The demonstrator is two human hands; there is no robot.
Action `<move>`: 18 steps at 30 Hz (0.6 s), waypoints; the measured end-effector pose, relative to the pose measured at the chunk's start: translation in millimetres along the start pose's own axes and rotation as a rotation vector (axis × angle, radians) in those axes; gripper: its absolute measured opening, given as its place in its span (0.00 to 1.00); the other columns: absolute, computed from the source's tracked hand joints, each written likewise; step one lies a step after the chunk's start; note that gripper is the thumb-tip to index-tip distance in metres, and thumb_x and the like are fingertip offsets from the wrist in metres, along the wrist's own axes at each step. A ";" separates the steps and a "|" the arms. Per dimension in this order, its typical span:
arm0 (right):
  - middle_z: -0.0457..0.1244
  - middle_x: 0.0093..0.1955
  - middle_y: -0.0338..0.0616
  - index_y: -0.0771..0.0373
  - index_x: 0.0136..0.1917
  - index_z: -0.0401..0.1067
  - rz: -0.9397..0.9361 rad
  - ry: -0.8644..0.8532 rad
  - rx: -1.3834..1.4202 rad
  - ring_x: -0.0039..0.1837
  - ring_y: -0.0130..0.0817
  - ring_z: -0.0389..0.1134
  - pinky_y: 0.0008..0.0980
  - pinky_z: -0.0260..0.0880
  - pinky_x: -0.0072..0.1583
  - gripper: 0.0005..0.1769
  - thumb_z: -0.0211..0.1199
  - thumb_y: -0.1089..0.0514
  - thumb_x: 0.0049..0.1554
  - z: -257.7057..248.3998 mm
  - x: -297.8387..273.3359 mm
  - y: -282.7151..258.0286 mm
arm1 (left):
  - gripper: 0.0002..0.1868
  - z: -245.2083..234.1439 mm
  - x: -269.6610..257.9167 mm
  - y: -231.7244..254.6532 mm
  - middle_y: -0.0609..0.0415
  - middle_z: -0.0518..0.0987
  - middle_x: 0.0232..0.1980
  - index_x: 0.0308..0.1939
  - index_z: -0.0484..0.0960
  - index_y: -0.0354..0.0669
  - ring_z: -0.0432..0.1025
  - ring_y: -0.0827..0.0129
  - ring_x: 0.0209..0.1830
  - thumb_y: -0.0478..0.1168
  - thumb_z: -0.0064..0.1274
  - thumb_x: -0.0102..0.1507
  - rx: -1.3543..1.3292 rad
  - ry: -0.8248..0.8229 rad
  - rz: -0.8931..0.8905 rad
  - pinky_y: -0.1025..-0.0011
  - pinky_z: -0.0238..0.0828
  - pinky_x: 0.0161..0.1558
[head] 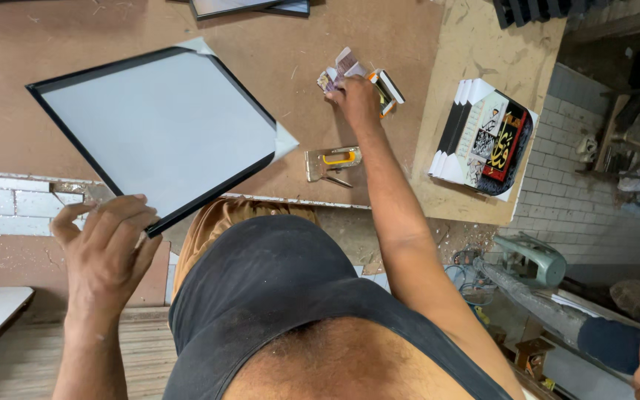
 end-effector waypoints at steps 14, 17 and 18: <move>0.69 0.44 0.51 0.69 0.49 0.79 -0.114 0.460 0.339 0.43 0.42 0.72 0.38 0.72 0.46 0.07 0.68 0.61 0.61 -112.8 -34.7 -84.4 | 0.18 -41.8 124.8 54.3 0.54 0.81 0.51 0.57 0.86 0.44 0.71 0.68 0.46 0.36 0.68 0.63 -0.410 0.309 0.196 0.69 0.68 0.45; 0.69 0.45 0.46 0.70 0.53 0.77 0.075 0.216 1.290 0.45 0.30 0.71 0.33 0.77 0.48 0.09 0.67 0.62 0.63 -157.0 -61.8 -133.7 | 0.20 -36.2 146.2 49.8 0.53 0.80 0.51 0.61 0.85 0.43 0.72 0.66 0.46 0.38 0.70 0.66 -0.420 0.300 0.250 0.69 0.69 0.45; 0.70 0.46 0.47 0.70 0.53 0.76 0.016 0.154 1.436 0.46 0.31 0.72 0.35 0.78 0.49 0.08 0.68 0.62 0.63 -173.6 -73.3 -152.0 | 0.20 -35.5 151.3 49.8 0.53 0.80 0.53 0.62 0.84 0.42 0.73 0.66 0.47 0.37 0.70 0.67 -0.428 0.292 0.266 0.69 0.70 0.46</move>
Point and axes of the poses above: each hand's wrist, its own x-axis towards the middle knuckle, its own z-axis out of the palm, y = z × x, the point moved 3 cm from there along x, towards the middle knuckle
